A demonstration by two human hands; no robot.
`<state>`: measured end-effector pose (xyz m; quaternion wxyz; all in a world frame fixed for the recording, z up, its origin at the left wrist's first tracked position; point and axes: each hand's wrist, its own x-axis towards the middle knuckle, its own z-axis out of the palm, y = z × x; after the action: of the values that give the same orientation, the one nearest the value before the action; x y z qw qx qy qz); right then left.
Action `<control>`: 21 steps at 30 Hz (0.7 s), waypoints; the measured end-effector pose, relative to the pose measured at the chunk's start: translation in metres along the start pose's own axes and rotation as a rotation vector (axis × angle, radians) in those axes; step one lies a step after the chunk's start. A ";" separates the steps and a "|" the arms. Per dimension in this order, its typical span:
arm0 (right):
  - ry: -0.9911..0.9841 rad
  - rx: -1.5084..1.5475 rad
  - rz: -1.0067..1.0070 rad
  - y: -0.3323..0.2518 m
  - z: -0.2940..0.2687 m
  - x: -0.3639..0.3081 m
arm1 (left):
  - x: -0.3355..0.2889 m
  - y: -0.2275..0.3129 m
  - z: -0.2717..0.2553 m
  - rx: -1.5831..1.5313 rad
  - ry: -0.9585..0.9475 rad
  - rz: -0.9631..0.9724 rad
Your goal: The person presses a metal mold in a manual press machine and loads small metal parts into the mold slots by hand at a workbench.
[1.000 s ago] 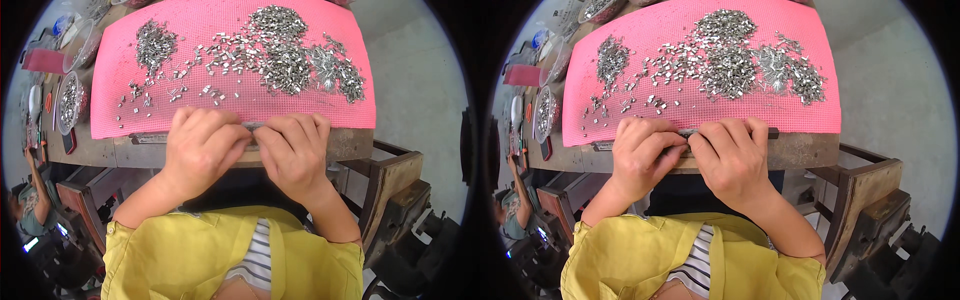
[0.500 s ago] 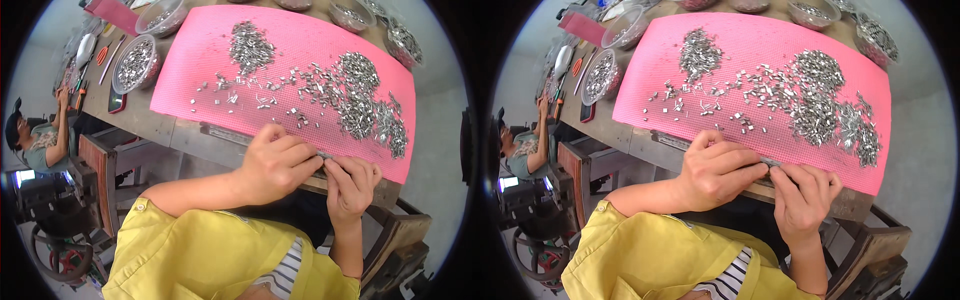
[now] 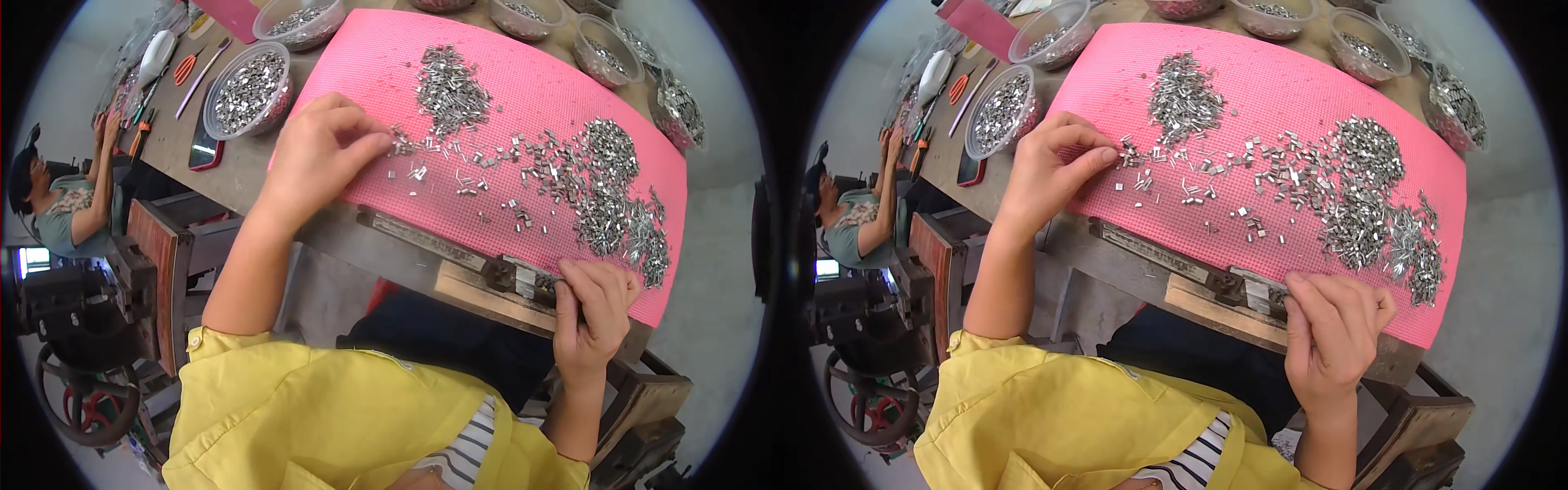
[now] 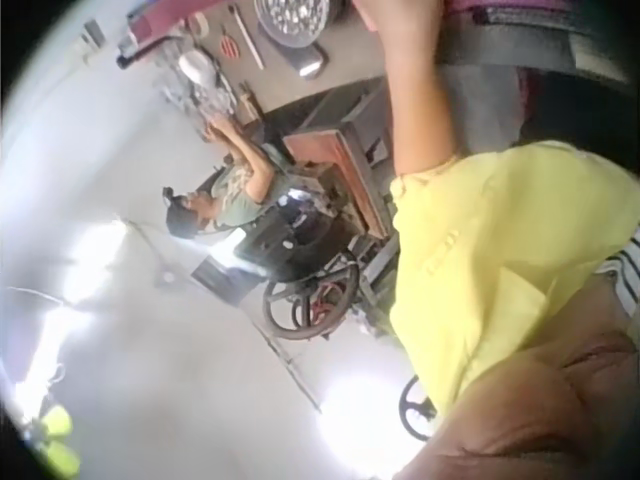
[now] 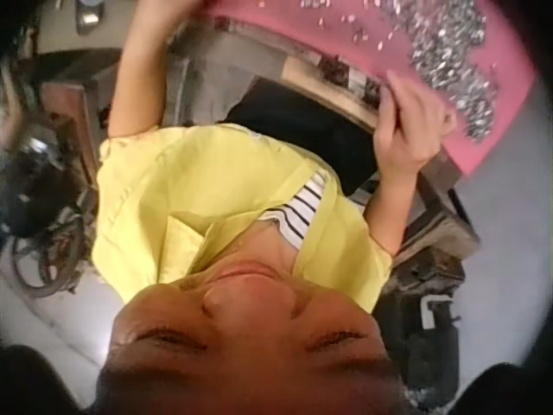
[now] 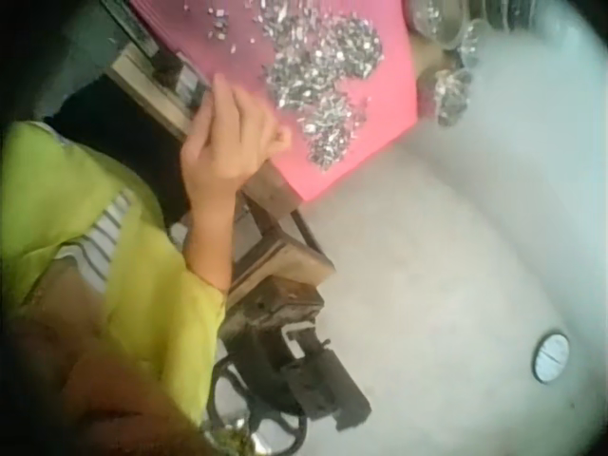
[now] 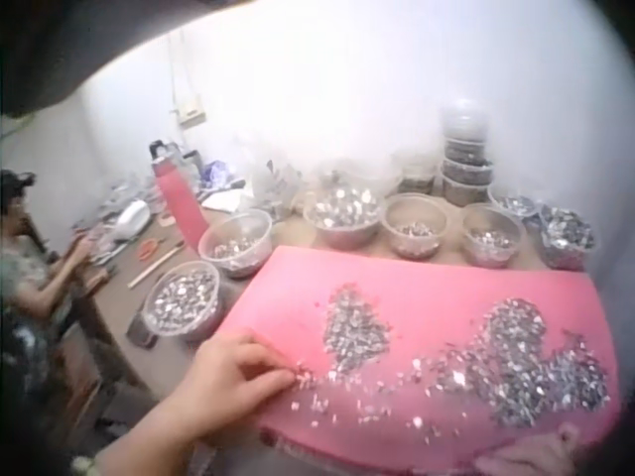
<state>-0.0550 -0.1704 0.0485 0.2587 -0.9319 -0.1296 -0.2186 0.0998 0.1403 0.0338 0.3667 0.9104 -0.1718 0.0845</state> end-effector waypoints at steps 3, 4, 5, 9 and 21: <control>-0.008 0.012 -0.037 -0.007 0.007 0.010 | 0.002 -0.001 0.005 -0.031 -0.055 -0.007; -0.012 0.008 -0.038 -0.008 0.008 0.011 | 0.004 0.003 0.006 0.047 -0.082 -0.012; -0.022 0.004 -0.052 -0.009 0.009 0.013 | 0.005 0.006 0.006 0.125 -0.109 -0.018; -0.039 -0.019 -0.069 -0.011 0.010 0.016 | 0.013 0.009 0.002 0.245 -0.093 0.065; -0.048 -0.078 -0.063 -0.009 0.007 0.013 | 0.030 0.017 -0.007 0.264 -0.379 0.041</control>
<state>-0.0447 -0.1572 0.0528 0.2122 -0.9417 -0.1564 -0.2091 0.1213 0.1263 0.0575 0.2038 0.9464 -0.2434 -0.0588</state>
